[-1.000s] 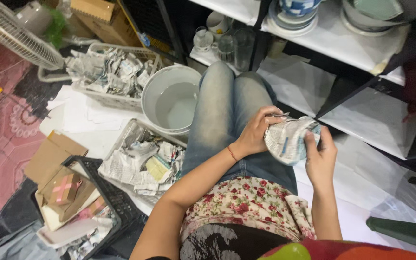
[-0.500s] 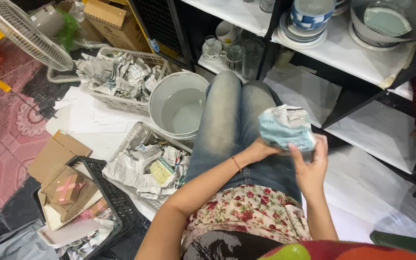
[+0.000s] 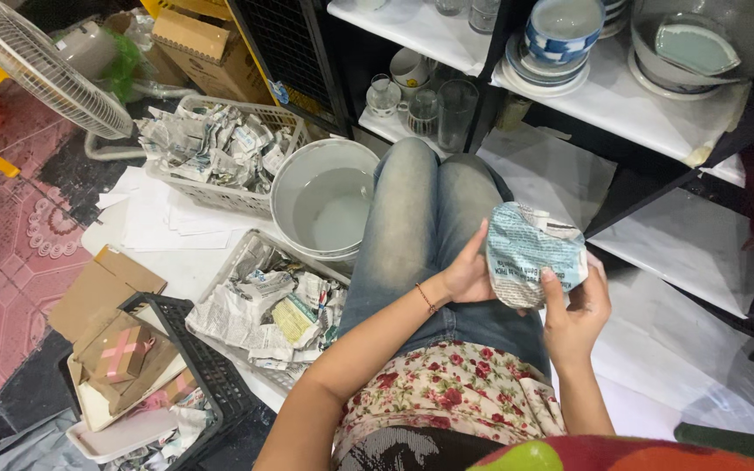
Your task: The person sits on the floor and wraps individual glass cups and mugs with newspaper. They fold the paper around each item, place the wrapped items into a basket, and occasionally dip their hands into a bucket of water. The person also wipes a shelf with a cloth.
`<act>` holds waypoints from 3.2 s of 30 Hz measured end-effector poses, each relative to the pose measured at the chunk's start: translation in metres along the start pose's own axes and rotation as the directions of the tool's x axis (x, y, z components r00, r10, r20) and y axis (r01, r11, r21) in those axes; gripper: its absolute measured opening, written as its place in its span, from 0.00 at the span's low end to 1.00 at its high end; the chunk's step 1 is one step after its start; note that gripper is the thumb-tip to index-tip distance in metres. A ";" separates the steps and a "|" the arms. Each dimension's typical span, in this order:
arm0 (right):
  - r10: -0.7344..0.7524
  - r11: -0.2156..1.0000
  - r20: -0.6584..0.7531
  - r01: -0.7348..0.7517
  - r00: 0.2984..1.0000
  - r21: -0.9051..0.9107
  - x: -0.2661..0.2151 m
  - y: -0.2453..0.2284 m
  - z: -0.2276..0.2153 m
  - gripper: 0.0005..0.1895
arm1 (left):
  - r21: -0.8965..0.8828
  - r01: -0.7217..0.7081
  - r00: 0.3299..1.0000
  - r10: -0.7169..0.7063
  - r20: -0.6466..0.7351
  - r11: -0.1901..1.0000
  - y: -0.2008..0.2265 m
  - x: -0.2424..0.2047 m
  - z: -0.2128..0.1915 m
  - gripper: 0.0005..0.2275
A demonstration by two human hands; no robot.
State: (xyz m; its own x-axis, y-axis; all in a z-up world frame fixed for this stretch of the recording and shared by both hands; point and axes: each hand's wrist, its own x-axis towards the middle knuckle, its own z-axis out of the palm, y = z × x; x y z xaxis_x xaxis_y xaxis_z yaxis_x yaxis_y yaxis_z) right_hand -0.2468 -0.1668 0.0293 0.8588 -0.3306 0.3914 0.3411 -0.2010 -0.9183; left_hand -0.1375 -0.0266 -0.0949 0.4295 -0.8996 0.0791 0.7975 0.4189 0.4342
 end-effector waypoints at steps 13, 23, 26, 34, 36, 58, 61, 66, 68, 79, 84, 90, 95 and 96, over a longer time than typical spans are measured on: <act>-0.236 0.803 0.531 0.471 0.814 -0.365 0.006 -0.037 0.005 0.13 | 0.107 -0.183 0.968 0.199 -0.154 0.977 -0.017 0.007 -0.045 0.35; 0.101 0.922 0.154 -0.035 0.983 -0.386 0.010 -0.042 0.008 0.20 | 0.141 -0.321 0.935 0.337 -0.109 0.936 -0.002 0.002 -0.032 0.39; -0.033 0.818 0.201 0.142 0.979 -0.558 0.015 -0.045 0.016 0.27 | 0.243 -0.279 0.928 0.326 -0.180 0.929 -0.003 0.003 -0.024 0.42; -0.286 0.737 0.083 0.274 0.955 -0.617 0.008 -0.011 0.013 0.17 | 0.228 -0.301 0.917 0.347 -0.199 0.926 -0.003 0.002 -0.031 0.42; -0.362 0.738 0.052 0.320 0.931 -0.595 0.010 0.001 0.006 0.12 | 0.188 -0.321 0.919 0.353 -0.175 0.928 -0.002 -0.002 -0.037 0.41; -0.300 0.680 0.464 0.528 0.833 -0.509 0.012 -0.028 -0.012 0.15 | 0.871 -0.349 0.557 0.824 -0.103 0.345 -0.015 0.001 -0.129 0.23; -0.409 0.599 0.476 0.623 0.778 -0.504 0.006 -0.024 -0.009 0.16 | 0.894 -0.340 0.489 0.867 -0.095 0.290 -0.006 -0.008 -0.123 0.21; -0.557 0.523 0.487 0.740 0.673 -0.424 -0.004 -0.026 0.000 0.17 | 0.918 -0.263 0.363 0.912 -0.192 0.298 0.017 -0.016 -0.105 0.16; -0.533 0.554 0.505 0.731 0.678 -0.397 -0.006 -0.029 -0.001 0.15 | 0.943 -0.144 0.333 0.912 -0.241 0.301 0.032 -0.023 -0.091 0.18; -0.451 0.744 0.405 0.586 0.795 -0.322 0.004 -0.011 0.003 0.16 | 0.911 0.411 0.289 0.953 -0.092 -0.036 0.115 -0.088 0.085 0.29; -0.436 0.757 0.406 0.572 0.803 -0.318 0.052 -0.016 0.023 0.17 | 0.798 0.400 0.722 0.691 0.030 -0.452 0.133 -0.097 0.130 0.25; -0.505 0.741 0.414 0.627 0.757 -0.243 0.119 -0.027 0.102 0.14 | 0.926 0.311 0.577 0.817 -0.005 -0.214 0.159 -0.074 0.130 0.37; -0.538 0.753 0.341 0.622 0.771 -0.217 0.175 -0.022 0.165 0.11 | 0.920 0.326 0.353 0.931 0.097 -0.219 0.200 -0.052 0.092 0.34; -0.530 0.759 0.325 0.609 0.783 -0.230 0.185 -0.018 0.175 0.10 | 0.906 0.369 0.326 0.942 0.082 -0.206 0.211 -0.045 0.081 0.33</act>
State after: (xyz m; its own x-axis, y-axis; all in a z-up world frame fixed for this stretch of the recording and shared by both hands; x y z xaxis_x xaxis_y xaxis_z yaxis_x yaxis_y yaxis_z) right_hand -0.0271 -0.0633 0.1075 0.6165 0.1474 0.7735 0.6938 -0.5661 -0.4451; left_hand -0.0229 0.0928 0.0657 0.8564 0.0916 0.5081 -0.3899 -0.5304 0.7528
